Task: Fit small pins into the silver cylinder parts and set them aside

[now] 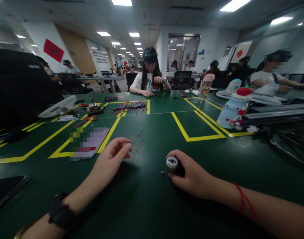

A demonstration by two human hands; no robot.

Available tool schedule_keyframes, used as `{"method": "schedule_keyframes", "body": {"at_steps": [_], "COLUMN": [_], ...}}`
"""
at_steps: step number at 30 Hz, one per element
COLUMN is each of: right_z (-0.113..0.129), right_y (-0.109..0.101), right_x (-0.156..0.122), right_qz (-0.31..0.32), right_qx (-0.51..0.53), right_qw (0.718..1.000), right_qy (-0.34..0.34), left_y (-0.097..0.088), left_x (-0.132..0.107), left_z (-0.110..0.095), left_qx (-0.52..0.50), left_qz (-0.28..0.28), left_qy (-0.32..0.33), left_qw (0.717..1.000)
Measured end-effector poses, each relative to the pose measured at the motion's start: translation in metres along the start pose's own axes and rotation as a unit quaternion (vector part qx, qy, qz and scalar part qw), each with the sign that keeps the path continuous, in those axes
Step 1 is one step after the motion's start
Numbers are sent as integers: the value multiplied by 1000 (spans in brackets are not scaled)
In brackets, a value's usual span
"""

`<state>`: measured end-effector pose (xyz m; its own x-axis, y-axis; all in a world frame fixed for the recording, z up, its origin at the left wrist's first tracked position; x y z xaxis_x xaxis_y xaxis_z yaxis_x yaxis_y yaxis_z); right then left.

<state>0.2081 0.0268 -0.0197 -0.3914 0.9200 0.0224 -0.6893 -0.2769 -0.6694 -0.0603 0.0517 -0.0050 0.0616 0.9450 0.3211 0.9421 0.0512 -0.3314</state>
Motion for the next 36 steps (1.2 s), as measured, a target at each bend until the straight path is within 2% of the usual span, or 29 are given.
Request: {"method": "schedule_keyframes", "body": {"at_steps": [4, 8, 10, 12, 14, 17, 20, 22, 25, 26, 27, 29, 31, 33, 36], "right_z": [2, -7, -23, -48, -78, -125, -159, -164, -141, -126, -110, -76, -45, -22, -2], "right_y": [0, -19, -42, -73, -108, -154, -182, -186, -166, -152, -136, -99, -62, -32, -4], "right_x": [1, 4, 4, -1, -11, -35, -56, -62, -56, -50, -44, -30, -16, -3, 11], "right_qz": [-4, -40, -92, -160, -225, -290, -320, -343, -382, -372, -345, -249, -169, -96, 1], "right_qx": [3, -13, -47, -107, -172, -215, -240, -301, -416, -429, -421, -353, -270, -190, -128], "right_qw": [1000, 999, 994, 978, 948, 908, 882, 859, 813, 817, 837, 901, 946, 974, 987], "right_qy": [-8, 2, 32, 85, 145, 212, 248, 233, 144, 103, 60, -20, -66, -81, -95], "left_y": [-20, -20, -19, -18, -18, -17, -17, -16, -16, -17, -17, -17, -18, -19, -20], "left_x": [-2, -3, -3, -2, -2, -3, -3, -3, -3, -3, -3, -4, -5, -5, -6], "left_z": [27, 36, 35, 32, 31, 29, 29, 30, 31, 31, 32, 32, 31, 31, 29], "left_qx": [-69, -95, -101, -105, -100, -80, -62, -54, -43, -38, -33, -25, -23, -26, -33], "left_qz": [-59, -75, -80, -83, -81, -71, -65, -63, -57, -53, -49, -44, -42, -45, -46], "left_qy": [-35, -59, -61, -62, -63, -62, -55, -51, -48, -46, -44, -39, -38, -39, -41], "left_qw": [995, 991, 990, 989, 990, 992, 994, 995, 996, 997, 997, 998, 998, 998, 998]}}
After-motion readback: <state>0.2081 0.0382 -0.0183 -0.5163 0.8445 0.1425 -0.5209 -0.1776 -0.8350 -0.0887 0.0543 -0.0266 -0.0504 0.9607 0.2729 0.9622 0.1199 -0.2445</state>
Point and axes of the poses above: each hand's wrist, its own x-axis towards the middle knuckle, its own y-axis out of the palm, z = x × y, the point moved 1 cm from there along x, towards the middle knuckle, and after that the axes turned 9 degrees about y, right-handed, at the moved point
